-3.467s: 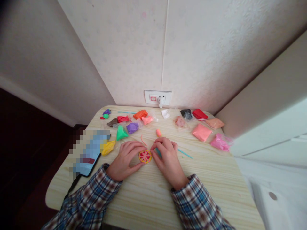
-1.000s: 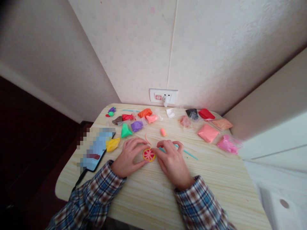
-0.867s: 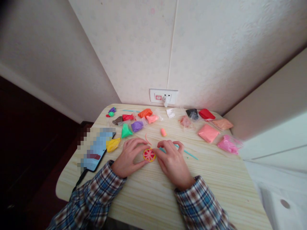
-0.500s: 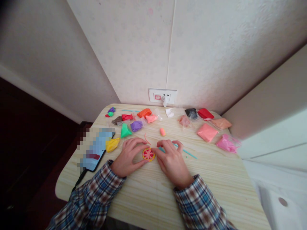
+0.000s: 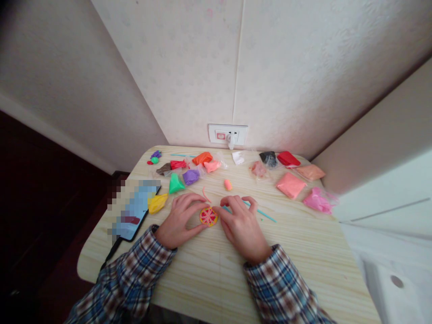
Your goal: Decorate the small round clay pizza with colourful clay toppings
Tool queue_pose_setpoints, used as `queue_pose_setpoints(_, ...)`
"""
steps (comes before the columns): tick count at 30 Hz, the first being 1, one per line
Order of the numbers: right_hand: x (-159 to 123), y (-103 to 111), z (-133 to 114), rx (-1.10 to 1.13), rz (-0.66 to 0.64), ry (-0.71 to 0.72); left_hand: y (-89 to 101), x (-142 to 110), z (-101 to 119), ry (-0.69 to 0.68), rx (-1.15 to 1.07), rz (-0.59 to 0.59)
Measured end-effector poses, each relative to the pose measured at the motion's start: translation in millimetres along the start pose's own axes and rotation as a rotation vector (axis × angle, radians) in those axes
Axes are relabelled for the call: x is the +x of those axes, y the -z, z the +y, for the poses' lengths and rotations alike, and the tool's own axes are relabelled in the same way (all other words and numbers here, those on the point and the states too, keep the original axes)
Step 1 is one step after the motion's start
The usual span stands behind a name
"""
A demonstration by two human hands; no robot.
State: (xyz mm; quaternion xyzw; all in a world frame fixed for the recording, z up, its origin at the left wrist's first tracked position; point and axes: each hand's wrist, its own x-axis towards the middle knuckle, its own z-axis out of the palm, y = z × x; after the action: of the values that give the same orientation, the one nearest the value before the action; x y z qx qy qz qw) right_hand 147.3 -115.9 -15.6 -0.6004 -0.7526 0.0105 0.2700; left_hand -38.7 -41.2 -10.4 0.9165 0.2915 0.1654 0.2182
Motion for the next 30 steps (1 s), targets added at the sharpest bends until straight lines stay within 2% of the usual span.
queue_pose_setpoints(30,0.7,1.6,-1.0,0.005,-0.018,0.017,0.9,1.1,1.0,0.004,-0.001,-0.005)
